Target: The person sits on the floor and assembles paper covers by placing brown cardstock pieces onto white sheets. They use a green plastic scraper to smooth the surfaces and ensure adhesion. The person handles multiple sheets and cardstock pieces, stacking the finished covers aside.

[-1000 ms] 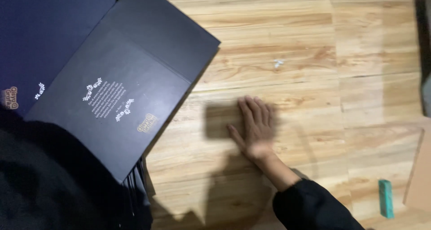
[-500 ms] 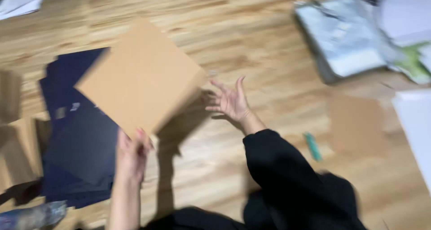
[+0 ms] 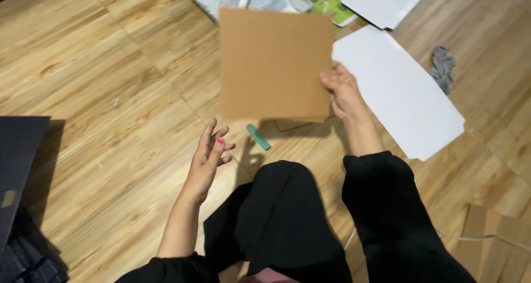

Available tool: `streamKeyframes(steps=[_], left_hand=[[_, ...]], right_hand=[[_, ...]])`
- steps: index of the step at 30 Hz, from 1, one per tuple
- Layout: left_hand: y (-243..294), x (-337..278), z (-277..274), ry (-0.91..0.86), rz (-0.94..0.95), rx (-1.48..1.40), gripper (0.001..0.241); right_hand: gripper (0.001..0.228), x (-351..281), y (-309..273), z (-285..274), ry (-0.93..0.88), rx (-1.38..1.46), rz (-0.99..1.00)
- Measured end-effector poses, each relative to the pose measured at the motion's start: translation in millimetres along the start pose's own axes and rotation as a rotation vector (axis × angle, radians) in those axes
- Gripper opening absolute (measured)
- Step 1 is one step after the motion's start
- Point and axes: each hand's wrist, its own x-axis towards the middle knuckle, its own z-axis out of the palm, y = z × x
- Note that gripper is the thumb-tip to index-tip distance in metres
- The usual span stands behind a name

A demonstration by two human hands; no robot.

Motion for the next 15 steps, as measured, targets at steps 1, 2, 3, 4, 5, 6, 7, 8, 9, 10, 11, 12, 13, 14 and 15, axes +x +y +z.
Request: streamKeyframes(steps=[1, 2, 3, 4, 5, 6, 7, 8, 9, 10, 11, 12, 13, 14, 15], left_hand=[[4.9, 0.2, 5.9, -0.018, 0.010, 0.069, 0.061], [-3.4, -0.2, 2.7, -0.023, 0.009, 0.074, 0.061], [-12.0, -2.2, -2.0, 0.009, 0.013, 0.171, 0.059], [-20.4, -4.5, -8.4, 0.041, 0.017, 0.269, 0.057], [-19.5, -13.3, -16.9, 0.051, 0.015, 0.269, 0.057], [-18.5, -22.4, -26.8, 0.149, 0.008, 0.335, 0.059], [-17.7, -33.3, -37.6, 0.249, -0.002, 0.401, 0.061], [-36.9, -36.7, -73.2, 0.260, -0.008, 0.402, 0.061], [-57.4, -43.6, -109.2, 0.370, 0.052, 0.673, 0.061], [-77.9, -52.3, -146.5, 0.474, 0.108, 0.947, 0.061], [-78.2, -71.6, -182.0, 0.496, 0.095, 0.945, 0.061], [-78.3, -93.2, -218.8, 0.616, 0.280, 1.276, 0.056], [-78.6, -120.4, -256.5, 0.736, 0.466, 1.606, 0.052], [-66.5, -140.4, -272.6, 0.772, 0.441, 1.612, 0.052], [-55.6, -169.1, -288.5, 0.927, 0.247, 1.622, 0.060]], right_hand=[[0.031, 1.5, -11.7, -9.1, 0.068, 0.060, -0.088], [0.031, -1.4, -14.0, -19.1, 0.074, 0.065, -0.091], [0.030, -3.7, -14.7, -27.0, 0.138, 0.084, -0.121], [0.030, -6.2, -14.6, -33.4, 0.202, 0.103, -0.151], [0.030, 2.8, 6.5, -49.0, 0.195, 0.105, -0.145], [0.031, 11.6, 28.5, -63.1, 0.302, 0.058, -0.106], [0.033, 19.3, 52.2, -75.9, 0.409, 0.010, -0.061], [0.033, 9.9, 68.0, -69.2, 0.402, 0.012, -0.051], [0.022, -0.4, 84.6, -61.5, 0.536, -0.186, 0.093], [0.028, -11.4, 101.5, -52.5, 0.662, -0.387, 0.239], [0.028, -15.7, 126.0, -73.2, 0.641, -0.393, 0.249], [0.023, -20.2, 150.8, -92.1, 0.684, -0.791, 0.207], [0.035, -18.2, 177.6, -104.8, 0.693, -1.187, 0.139], [0.035, -13.8, 186.8, -116.9, 0.652, -1.188, 0.131], [0.041, -13.9, 200.4, -127.5, 0.614, -1.314, -0.046]])
